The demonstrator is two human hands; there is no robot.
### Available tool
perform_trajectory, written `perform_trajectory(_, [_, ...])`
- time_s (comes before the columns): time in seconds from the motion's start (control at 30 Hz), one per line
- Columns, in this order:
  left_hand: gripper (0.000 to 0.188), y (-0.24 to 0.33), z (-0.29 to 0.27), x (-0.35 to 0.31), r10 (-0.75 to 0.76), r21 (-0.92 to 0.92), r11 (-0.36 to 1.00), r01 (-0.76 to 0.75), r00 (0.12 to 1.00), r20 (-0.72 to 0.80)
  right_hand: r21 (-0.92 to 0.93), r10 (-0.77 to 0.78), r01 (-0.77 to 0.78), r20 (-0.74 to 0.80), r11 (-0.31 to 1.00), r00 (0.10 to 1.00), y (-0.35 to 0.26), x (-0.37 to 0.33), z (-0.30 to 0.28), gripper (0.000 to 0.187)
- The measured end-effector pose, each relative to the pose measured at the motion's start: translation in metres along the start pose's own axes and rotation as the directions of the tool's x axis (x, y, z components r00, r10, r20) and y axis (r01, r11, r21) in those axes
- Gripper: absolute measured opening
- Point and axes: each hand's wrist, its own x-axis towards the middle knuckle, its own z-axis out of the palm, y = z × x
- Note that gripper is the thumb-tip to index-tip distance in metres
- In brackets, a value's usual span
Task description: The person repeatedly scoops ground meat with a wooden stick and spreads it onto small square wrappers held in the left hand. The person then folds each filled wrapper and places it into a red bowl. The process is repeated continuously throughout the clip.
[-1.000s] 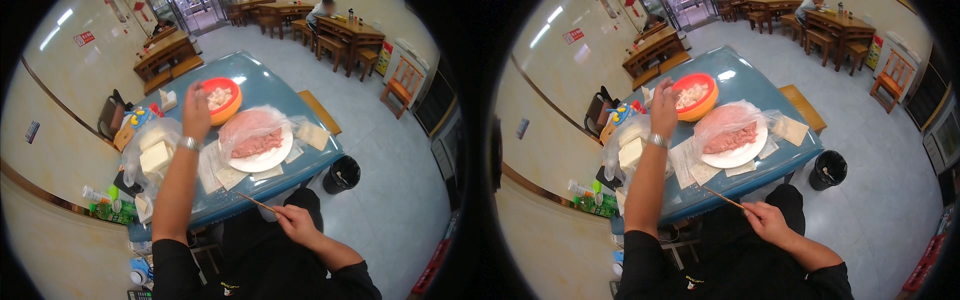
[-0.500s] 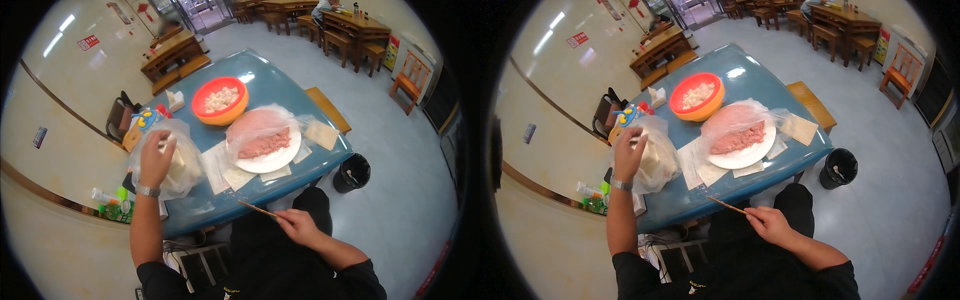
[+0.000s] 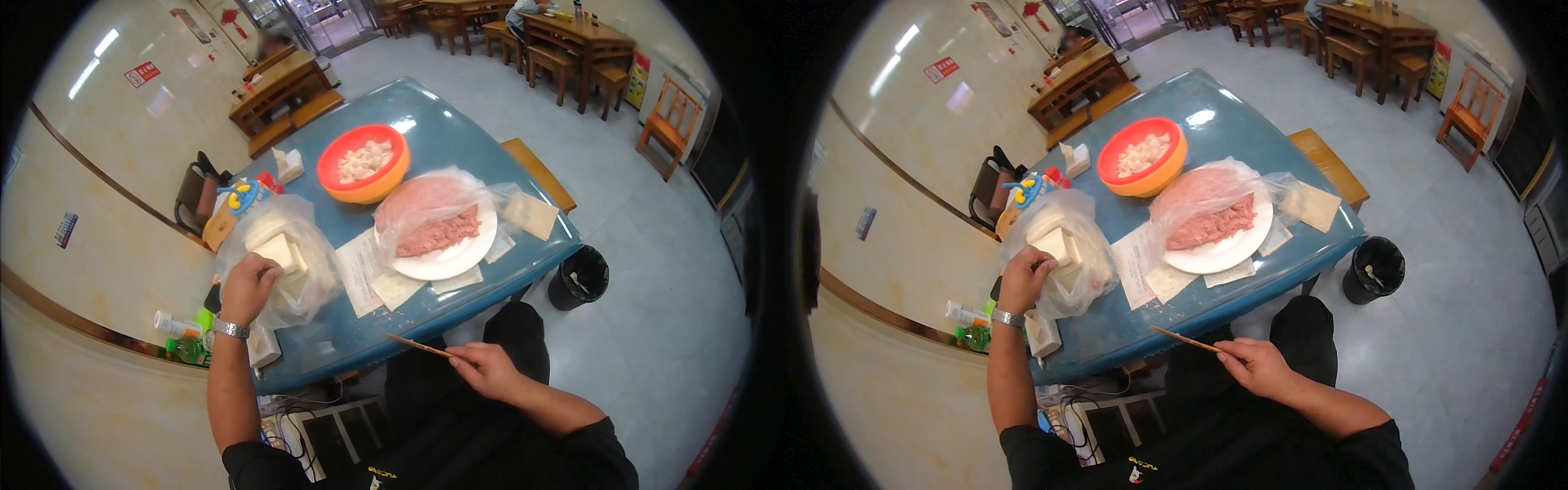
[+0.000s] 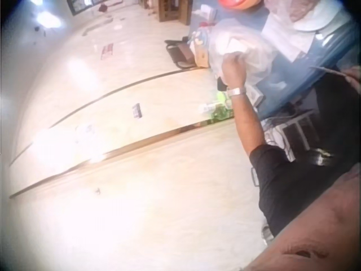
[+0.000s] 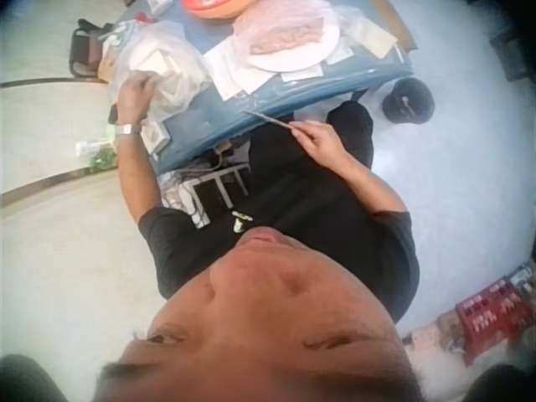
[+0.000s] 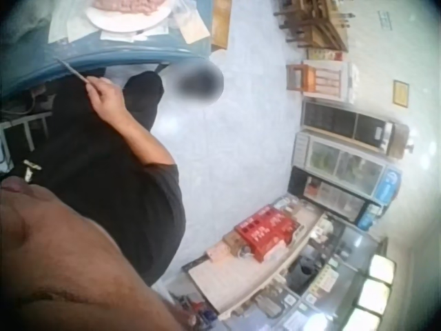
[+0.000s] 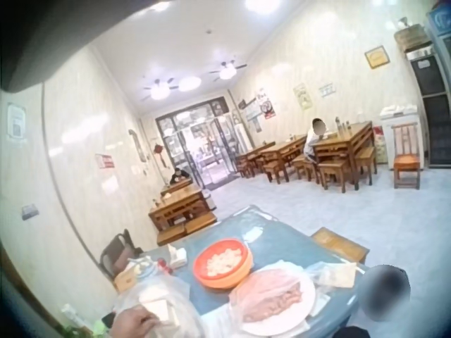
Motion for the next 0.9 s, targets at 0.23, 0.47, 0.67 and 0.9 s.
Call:
perform_trajectory(0.23, [0.020, 0.005, -0.003, 0.000, -0.053, -0.016, 0.998, 0.053, 0.999, 0.005, 0.004, 0.022, -0.022, 0.000, 1.000, 1.000, 0.000, -0.004, -0.004, 0.024])
perform_trajectory(0.47, [0.022, -0.008, -0.002, 0.000, -0.176, -0.149, 0.975, 0.165, 0.983, -0.060, 0.037, 0.061, -0.061, 0.002, 0.997, 0.998, 0.001, -0.010, -0.002, 0.023])
perform_trajectory(0.67, [0.020, -0.003, -0.008, -0.005, -0.145, -0.124, 0.983, 0.133, 0.985, -0.089, 0.032, 0.044, -0.043, -0.024, 0.999, 0.999, 0.005, -0.012, -0.002, 0.023])
perform_trajectory(0.9, [0.024, 0.012, -0.011, -0.015, 0.083, 0.230, 0.969, -0.085, 0.996, 0.017, 0.039, 0.083, -0.082, -0.006, 0.996, 0.997, 0.005, -0.013, -0.001, 0.023])
